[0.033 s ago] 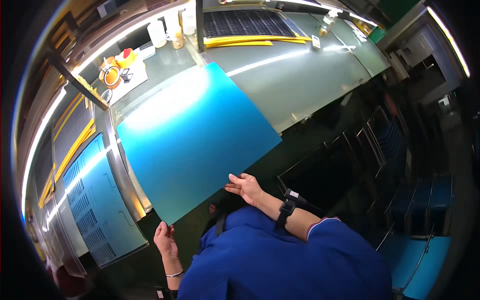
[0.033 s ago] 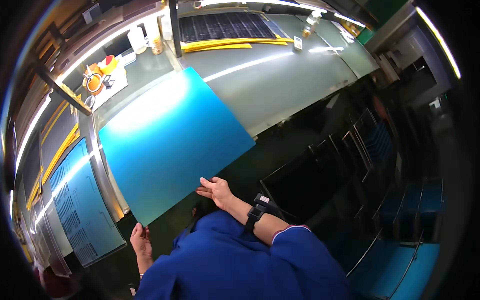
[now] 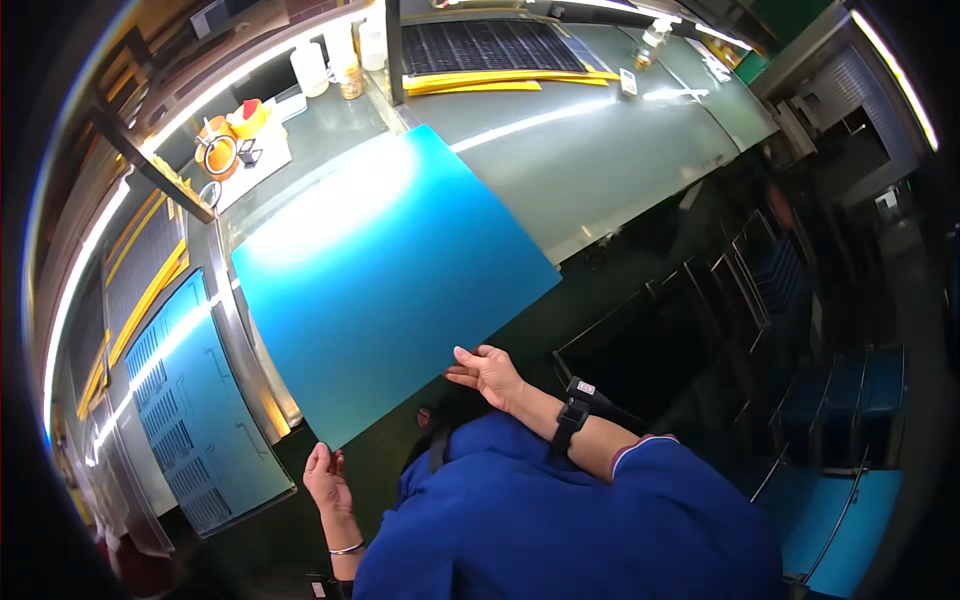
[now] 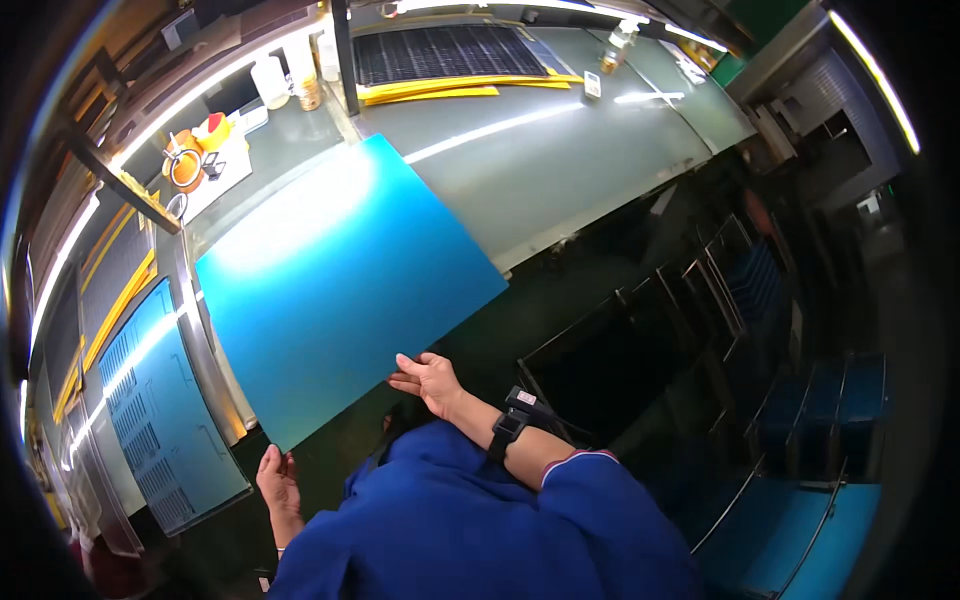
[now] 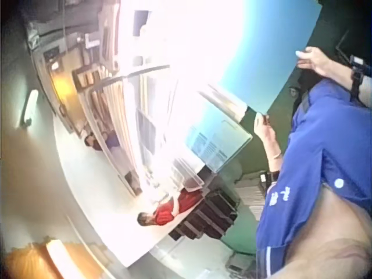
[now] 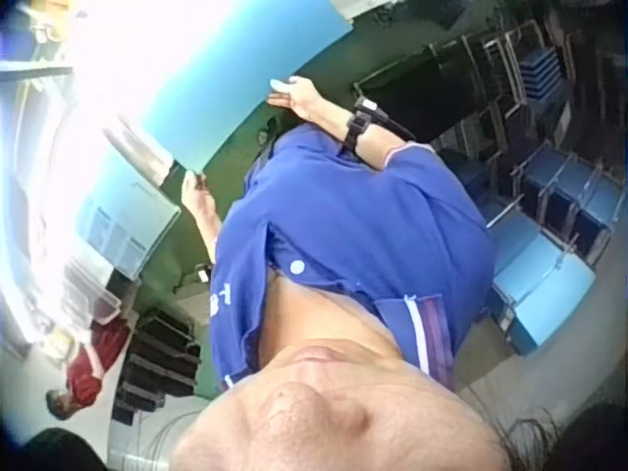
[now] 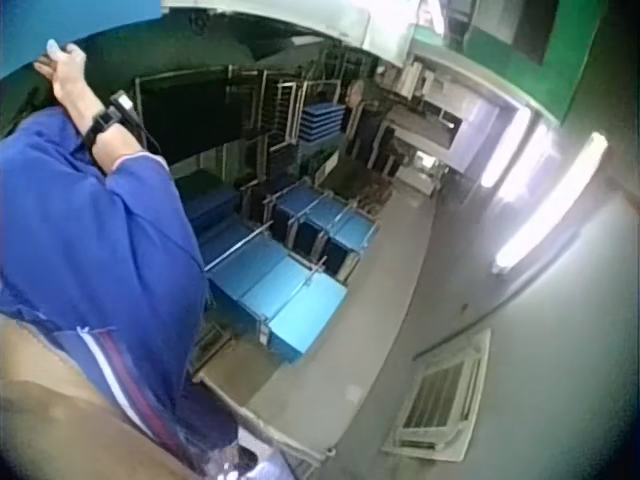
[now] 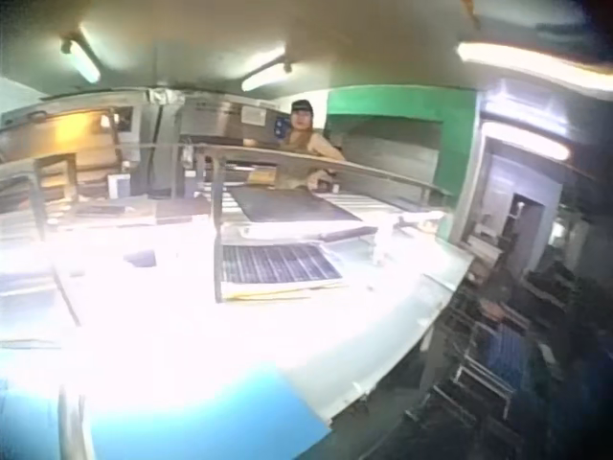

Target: Retrieving metal panels from a rack, placing them on a workstation for inspection and film application, and returning them.

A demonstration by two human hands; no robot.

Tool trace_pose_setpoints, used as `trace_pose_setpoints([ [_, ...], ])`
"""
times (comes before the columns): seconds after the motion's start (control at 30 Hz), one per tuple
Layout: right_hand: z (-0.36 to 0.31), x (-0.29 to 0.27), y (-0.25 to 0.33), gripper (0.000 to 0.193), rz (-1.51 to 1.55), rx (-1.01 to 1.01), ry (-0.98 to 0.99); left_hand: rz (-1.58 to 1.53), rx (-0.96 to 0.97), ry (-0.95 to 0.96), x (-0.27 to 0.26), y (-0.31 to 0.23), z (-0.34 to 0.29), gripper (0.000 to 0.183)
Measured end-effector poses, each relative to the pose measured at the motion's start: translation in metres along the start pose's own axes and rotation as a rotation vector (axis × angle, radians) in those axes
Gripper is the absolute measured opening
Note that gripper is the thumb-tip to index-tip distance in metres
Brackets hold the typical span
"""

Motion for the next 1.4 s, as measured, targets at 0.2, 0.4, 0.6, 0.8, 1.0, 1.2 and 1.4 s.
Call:
trace_pose_setpoints([
  [0.2,-0.009,0.030,0.026,0.017,0.029,-0.097,0.081,-0.029,0.080,0.080,0.035,-0.032,0.007,0.017],
  [0.4,-0.015,0.027,0.072,0.011,-0.051,-0.208,0.034,-0.101,0.024,0.313,0.087,-0.054,-0.001,0.020],
  [0.6,0.003,0.026,0.091,0.019,0.221,-0.367,0.063,-0.029,0.044,0.461,0.106,-0.053,-0.019,0.020],
  [0.8,-0.068,0.030,0.227,0.025,-0.010,-0.668,-0.067,0.325,0.122,0.646,0.142,-0.080,-0.035,0.025],
  [1.0,-0.263,0.095,0.317,0.020,-0.493,-1.154,-0.117,0.091,0.385,0.949,0.261,-0.153,-0.083,0.035],
  [1.2,-0.347,0.240,0.256,0.015,-1.730,-1.398,-0.440,-0.735,-0.351,1.286,0.371,-0.169,-0.131,0.061],
  [1.4,-0.193,0.209,0.117,0.044,-2.211,-1.652,0.237,-1.370,-0.659,0.986,0.296,-0.115,-0.064,0.043],
])
Point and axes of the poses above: each hand's wrist, its own z-axis towards the middle knuckle, its own x-axis out of the palm, y = z × x, the point moved 8 cm from there along z, towards the middle knuckle, and after that the axes turned 6 degrees about x, right-handed, at the moved point
